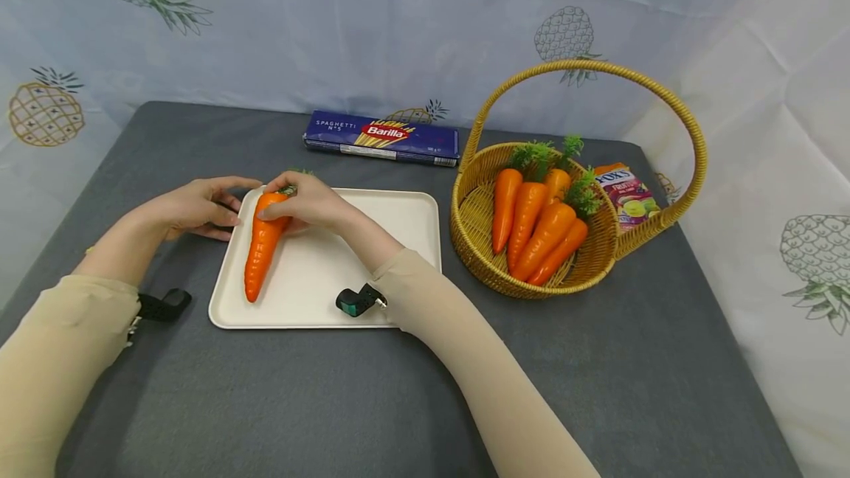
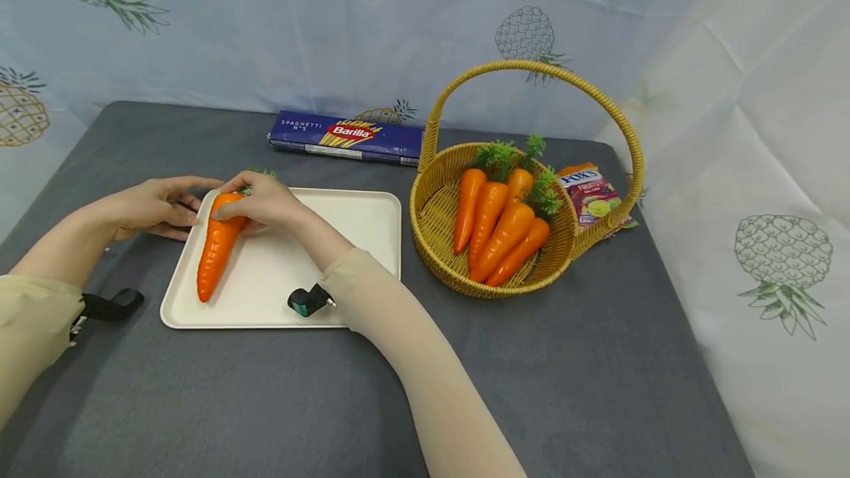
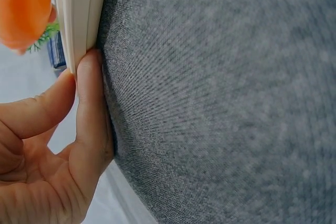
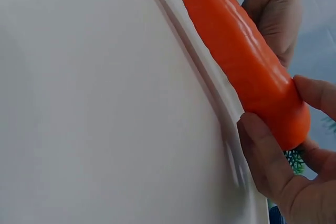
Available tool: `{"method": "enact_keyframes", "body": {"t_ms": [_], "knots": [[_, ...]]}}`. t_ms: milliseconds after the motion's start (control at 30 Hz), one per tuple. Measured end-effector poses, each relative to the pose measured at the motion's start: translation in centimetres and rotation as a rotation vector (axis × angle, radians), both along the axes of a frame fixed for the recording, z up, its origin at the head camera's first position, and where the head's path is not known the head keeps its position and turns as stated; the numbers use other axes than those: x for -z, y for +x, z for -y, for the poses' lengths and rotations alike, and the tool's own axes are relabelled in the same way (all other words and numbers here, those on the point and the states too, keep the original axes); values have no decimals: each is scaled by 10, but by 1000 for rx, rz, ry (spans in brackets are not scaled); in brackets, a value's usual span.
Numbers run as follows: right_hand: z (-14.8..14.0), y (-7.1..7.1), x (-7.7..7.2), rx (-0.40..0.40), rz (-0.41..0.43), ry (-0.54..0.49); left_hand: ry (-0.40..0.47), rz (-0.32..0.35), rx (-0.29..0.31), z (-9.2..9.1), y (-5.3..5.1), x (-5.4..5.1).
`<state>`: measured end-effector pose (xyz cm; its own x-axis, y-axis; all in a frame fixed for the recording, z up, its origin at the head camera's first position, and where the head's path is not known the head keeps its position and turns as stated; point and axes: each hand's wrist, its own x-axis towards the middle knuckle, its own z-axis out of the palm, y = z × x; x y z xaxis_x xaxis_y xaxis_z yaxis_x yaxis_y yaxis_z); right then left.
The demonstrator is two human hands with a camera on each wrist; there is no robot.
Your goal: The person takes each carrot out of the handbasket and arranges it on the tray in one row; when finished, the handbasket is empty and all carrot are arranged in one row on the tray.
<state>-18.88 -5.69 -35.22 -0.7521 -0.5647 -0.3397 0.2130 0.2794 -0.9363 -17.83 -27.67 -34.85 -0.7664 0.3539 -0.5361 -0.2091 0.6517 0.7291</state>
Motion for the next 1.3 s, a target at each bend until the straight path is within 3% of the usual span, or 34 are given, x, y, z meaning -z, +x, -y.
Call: {"method": "enact_keyframes", "body": {"t_ms": [700,1300], "knots": [[6,0,5,1,-92,79,-8,13,-10,0,-2,1],[-7,-2,1,-64,-81,60,-8,26,-4,-1,-1,-1]]}}
